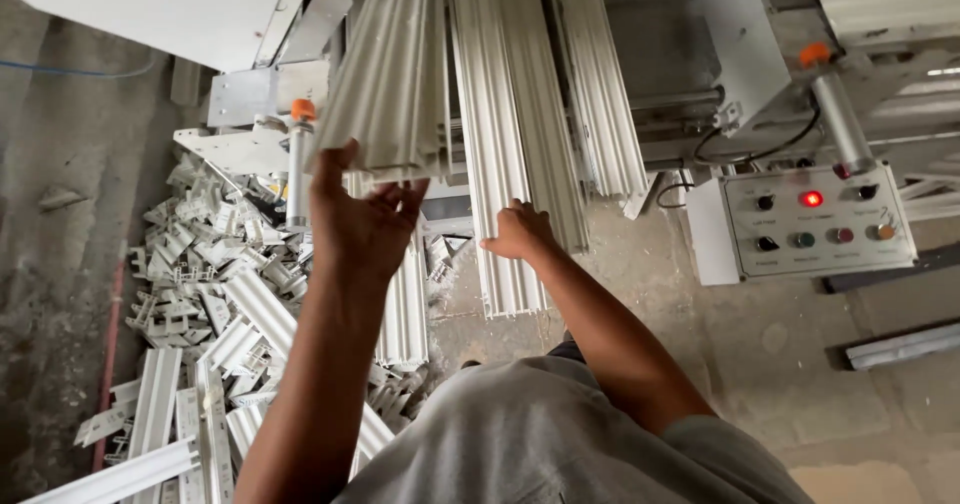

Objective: Measuring and inspecting UPVC window profiles at a fabrication station.

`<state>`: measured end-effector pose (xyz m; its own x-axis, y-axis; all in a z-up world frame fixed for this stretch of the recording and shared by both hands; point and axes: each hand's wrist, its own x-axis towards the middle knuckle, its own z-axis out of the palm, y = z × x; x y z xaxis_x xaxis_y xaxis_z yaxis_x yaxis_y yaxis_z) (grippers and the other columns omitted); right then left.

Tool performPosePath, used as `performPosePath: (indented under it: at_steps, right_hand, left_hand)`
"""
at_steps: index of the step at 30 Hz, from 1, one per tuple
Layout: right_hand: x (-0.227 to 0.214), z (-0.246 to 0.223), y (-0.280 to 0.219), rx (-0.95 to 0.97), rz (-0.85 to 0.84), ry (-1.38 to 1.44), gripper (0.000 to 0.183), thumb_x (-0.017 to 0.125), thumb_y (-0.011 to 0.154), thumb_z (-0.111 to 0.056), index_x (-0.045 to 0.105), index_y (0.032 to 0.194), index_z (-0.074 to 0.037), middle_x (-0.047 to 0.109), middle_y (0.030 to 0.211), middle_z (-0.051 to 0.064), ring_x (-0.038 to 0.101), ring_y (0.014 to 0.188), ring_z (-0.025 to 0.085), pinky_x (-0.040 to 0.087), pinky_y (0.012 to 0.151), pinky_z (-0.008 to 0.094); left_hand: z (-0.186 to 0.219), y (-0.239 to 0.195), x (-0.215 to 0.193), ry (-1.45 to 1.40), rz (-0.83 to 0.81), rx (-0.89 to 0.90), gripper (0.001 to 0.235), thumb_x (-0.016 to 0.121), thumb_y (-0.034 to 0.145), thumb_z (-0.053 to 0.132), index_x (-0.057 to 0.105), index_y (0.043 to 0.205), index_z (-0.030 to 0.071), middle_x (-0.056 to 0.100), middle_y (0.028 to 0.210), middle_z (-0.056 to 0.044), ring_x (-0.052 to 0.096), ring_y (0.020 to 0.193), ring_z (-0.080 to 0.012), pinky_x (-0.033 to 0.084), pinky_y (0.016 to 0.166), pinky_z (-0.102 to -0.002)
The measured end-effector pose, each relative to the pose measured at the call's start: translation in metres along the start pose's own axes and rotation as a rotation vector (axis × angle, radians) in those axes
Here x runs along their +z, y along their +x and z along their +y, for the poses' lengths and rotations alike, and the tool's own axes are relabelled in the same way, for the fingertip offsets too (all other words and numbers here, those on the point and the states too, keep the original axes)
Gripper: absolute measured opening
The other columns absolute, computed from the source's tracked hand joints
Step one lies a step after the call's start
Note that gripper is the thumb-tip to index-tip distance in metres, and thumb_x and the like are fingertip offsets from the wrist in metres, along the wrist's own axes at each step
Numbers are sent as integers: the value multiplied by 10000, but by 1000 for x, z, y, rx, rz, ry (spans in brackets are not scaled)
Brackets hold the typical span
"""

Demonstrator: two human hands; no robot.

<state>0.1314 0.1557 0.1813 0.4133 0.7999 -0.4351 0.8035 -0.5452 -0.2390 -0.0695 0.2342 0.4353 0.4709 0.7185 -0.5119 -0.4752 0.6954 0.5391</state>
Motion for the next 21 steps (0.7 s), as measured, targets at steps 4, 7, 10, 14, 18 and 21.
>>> performPosePath:
  at_steps: [4,7,10,14,18,21]
  right_hand:
    - [2,-1,5,13,45,10,597,661,921,-579,692,1072,-3,603,1300,194,575,1224,340,434,1029,606]
    - [-5,-5,7,92,127,169,640,533,1001,-632,707,1057,-19,689,1203,204,646,1141,339,496,1011,559]
    - [6,5,64,121,183,769,750,459,1051,-694,688,1046,21,731,1143,303,695,1080,413,552,962,526]
    - [-24,-16,114,13,-195,1954,718,514,925,-736,549,1285,-115,524,1424,288,523,1308,439,472,1062,523]
    - [-47,-56,116,-37,-217,1926,838,568,870,-718,457,1456,-131,365,1528,351,382,1415,457,296,1062,649]
    - [-35,-67,118,-9,-240,2104,881,659,822,-639,428,1514,-146,396,1610,300,399,1479,472,345,1160,668]
  left_hand:
    - [6,3,-2,67,16,1,826,657,779,310,247,1453,64,394,1088,-177,481,879,-248,545,965,-426]
    - [-6,9,-26,47,-4,-28,851,655,805,329,239,1477,13,408,1092,-189,473,888,-250,509,922,-363]
    - [-20,9,-42,37,9,-13,832,643,832,333,255,1462,-48,417,1062,-184,484,889,-250,518,941,-369]
    - [-42,1,-57,54,100,-10,775,589,833,360,328,1394,-106,462,1027,-190,530,894,-263,550,996,-413]
    - [-64,7,-84,38,121,-30,757,557,851,369,382,1347,-175,536,1082,-233,594,944,-290,551,1012,-377]
    - [-73,16,-110,-1,58,-22,747,582,869,390,416,1337,-168,567,1096,-221,596,925,-273,541,928,-368]
